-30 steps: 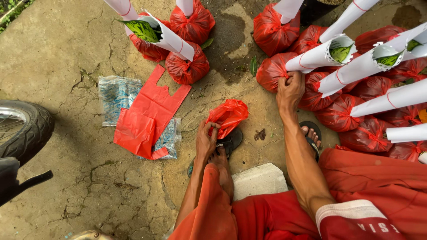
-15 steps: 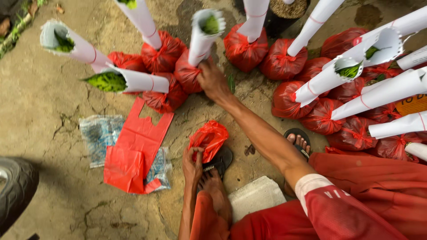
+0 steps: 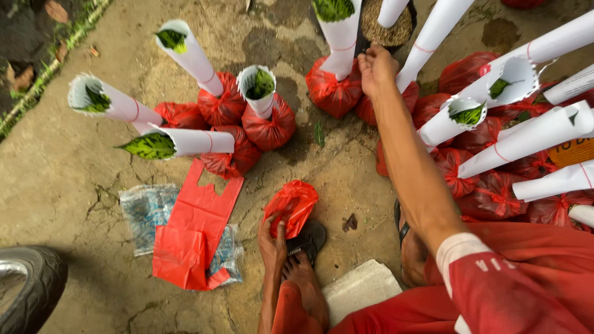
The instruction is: The person wraps potted plants in red plastic bags and secures them with rubber bands. They handle each plant individually, placing it into a bag, adjusting the bag around the pot, and tying the top closed.
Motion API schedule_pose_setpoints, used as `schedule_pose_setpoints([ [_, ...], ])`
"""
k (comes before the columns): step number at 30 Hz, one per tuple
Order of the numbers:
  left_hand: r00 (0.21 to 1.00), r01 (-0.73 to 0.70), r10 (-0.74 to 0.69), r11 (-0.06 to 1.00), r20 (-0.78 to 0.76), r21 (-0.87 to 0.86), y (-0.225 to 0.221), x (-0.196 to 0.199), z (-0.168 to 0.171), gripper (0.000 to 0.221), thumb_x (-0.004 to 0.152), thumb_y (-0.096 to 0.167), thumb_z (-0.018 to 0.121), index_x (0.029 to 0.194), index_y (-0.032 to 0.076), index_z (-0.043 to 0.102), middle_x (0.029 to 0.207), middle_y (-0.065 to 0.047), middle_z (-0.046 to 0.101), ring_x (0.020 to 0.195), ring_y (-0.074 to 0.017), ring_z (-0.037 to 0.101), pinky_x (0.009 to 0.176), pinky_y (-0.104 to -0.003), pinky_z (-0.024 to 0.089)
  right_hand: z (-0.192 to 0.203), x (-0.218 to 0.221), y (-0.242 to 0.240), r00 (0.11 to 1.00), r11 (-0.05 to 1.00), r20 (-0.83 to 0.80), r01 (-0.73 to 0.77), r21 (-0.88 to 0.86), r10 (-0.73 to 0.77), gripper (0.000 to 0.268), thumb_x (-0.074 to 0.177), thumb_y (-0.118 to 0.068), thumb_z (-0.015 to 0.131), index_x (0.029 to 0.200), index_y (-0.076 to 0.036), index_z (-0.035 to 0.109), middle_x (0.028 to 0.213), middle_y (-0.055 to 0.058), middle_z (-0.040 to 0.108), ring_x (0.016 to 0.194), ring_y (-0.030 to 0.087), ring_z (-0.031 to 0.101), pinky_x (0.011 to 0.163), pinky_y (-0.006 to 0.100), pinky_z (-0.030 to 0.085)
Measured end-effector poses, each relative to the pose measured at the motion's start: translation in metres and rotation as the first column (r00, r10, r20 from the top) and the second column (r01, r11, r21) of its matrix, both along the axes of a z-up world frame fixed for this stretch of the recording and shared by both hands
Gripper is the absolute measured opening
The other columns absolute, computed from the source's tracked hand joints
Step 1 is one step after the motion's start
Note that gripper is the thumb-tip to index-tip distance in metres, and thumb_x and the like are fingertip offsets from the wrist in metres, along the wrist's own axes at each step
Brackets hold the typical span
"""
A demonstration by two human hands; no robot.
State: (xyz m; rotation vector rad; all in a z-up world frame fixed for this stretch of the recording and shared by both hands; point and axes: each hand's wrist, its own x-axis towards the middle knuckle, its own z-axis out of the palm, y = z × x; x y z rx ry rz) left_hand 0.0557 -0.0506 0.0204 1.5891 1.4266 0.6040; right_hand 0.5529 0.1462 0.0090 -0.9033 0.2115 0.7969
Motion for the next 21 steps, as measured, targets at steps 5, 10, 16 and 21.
schedule_pose_setpoints([
  [5, 0.997, -0.072, 0.072, 0.995, 0.007, 0.072, -0.007, 0.003, -0.010, 0.048, 0.097, 0.023, 0.060, 0.140, 0.001, 0.057, 0.142, -0.021, 0.058, 0.130, -0.0381, 0.057, 0.105, -0.045, 0.045, -0.038, 0.040, 0.034, 0.997, 0.961, -0.073, 0.013, -0.275, -0.034, 0.038, 0.092, -0.026, 0.062, 0.122, -0.005, 0.052, 0.104, 0.014, 0.049, 0.083, 0.028, 0.053, 0.084, 0.044, 0.058],
  [10, 0.995, -0.078, 0.079, 0.997, -0.062, 0.019, -0.006, -0.005, -0.023, 0.045, 0.096, 0.025, 0.064, 0.134, 0.002, 0.061, 0.142, -0.020, 0.058, 0.132, -0.0375, 0.056, 0.106, -0.045, 0.045, -0.028, 0.051, 0.033, 0.987, 0.941, -0.056, 0.127, -0.313, -0.152, 0.040, 0.095, -0.021, 0.061, 0.121, 0.006, 0.047, 0.106, 0.016, 0.048, 0.088, 0.038, 0.064, 0.081, 0.043, 0.067],
  [16, 0.997, -0.038, 0.035, 0.998, -0.074, -0.041, -0.003, 0.000, -0.013, 0.039, 0.097, 0.026, 0.060, 0.130, 0.006, 0.069, 0.143, -0.019, 0.058, 0.133, -0.0372, 0.055, 0.106, -0.044, 0.045, 0.023, 0.027, 0.020, 0.955, 0.954, 0.063, 0.293, -0.062, -0.289, 0.017, 0.090, -0.003, 0.062, 0.099, 0.005, 0.051, 0.098, 0.014, 0.050, 0.081, 0.027, 0.058, 0.083, 0.046, 0.063],
  [21, 1.000, 0.010, -0.010, 1.000, 0.022, -0.013, 0.006, 0.021, -0.005, 0.043, 0.097, 0.024, 0.060, 0.136, 0.005, 0.063, 0.147, -0.020, 0.056, 0.134, -0.0371, 0.055, 0.107, -0.044, 0.045, 0.113, -0.029, -0.032, 0.970, 0.935, 0.181, 0.094, 0.342, -0.163, 0.026, 0.094, 0.006, 0.064, 0.078, 0.001, 0.045, 0.089, 0.012, 0.048, 0.080, 0.024, 0.057, 0.102, 0.048, 0.059],
])
